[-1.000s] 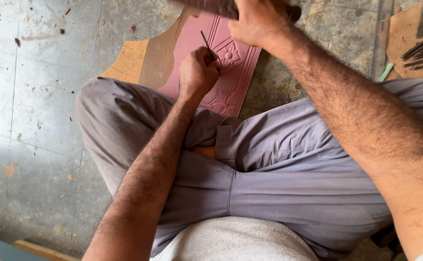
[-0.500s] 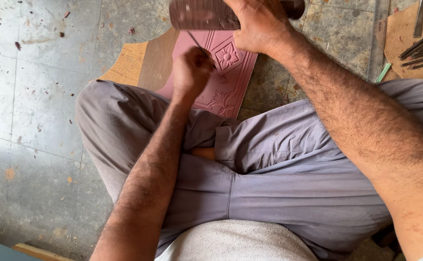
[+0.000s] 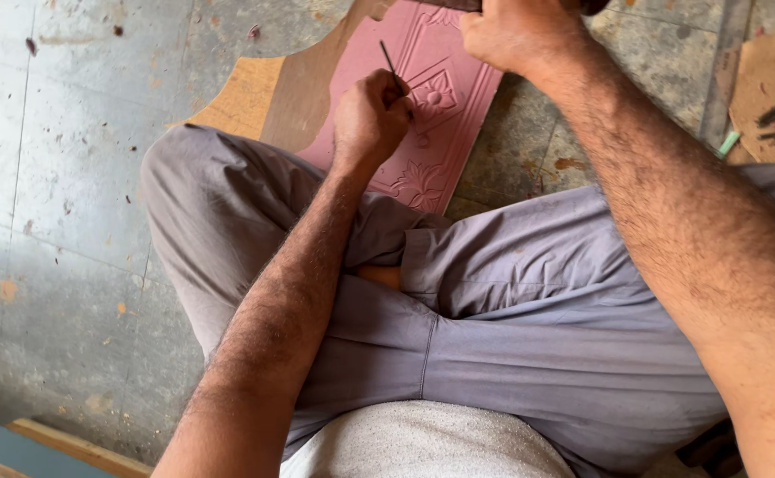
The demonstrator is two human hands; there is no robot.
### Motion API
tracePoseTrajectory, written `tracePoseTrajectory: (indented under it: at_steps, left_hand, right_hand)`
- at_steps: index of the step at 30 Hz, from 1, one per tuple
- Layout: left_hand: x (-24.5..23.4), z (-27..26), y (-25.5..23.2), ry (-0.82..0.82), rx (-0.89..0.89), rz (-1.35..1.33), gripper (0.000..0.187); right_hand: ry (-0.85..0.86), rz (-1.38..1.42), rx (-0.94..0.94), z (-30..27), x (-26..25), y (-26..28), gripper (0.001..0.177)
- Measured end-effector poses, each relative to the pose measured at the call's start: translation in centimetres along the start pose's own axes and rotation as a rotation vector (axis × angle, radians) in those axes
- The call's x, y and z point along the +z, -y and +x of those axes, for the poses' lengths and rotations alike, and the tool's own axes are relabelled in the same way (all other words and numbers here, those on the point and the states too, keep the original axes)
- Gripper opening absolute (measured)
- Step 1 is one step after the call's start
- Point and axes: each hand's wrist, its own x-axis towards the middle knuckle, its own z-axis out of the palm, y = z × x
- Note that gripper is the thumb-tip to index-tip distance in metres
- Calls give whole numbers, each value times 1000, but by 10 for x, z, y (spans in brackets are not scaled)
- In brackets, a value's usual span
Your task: The person uses a mallet and a chisel to carve a floral design into a wood panel. They strike the chisel with the mallet while holding the wood piece between their legs while sitting on the floor.
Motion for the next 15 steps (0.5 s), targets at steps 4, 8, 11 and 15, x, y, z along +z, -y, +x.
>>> tracePoseTrajectory:
  at_steps: [4,8,11,15]
  left_hand:
    - [5,1,5,-2,15,67,12]
    - [8,1,7,20,0,74,12]
    - [9,-2,5,38,-50,50,12]
    - [6,-6,-1,0,37,85,13]
  right_hand:
    - [57,-14,-58,-3,-7,1,9]
    - [-121,-114,-287,-6,-8,11,15]
    - [58,92,22,-8,-4,14,22]
    - [-48,-93,-230,-4,-7,11,13]
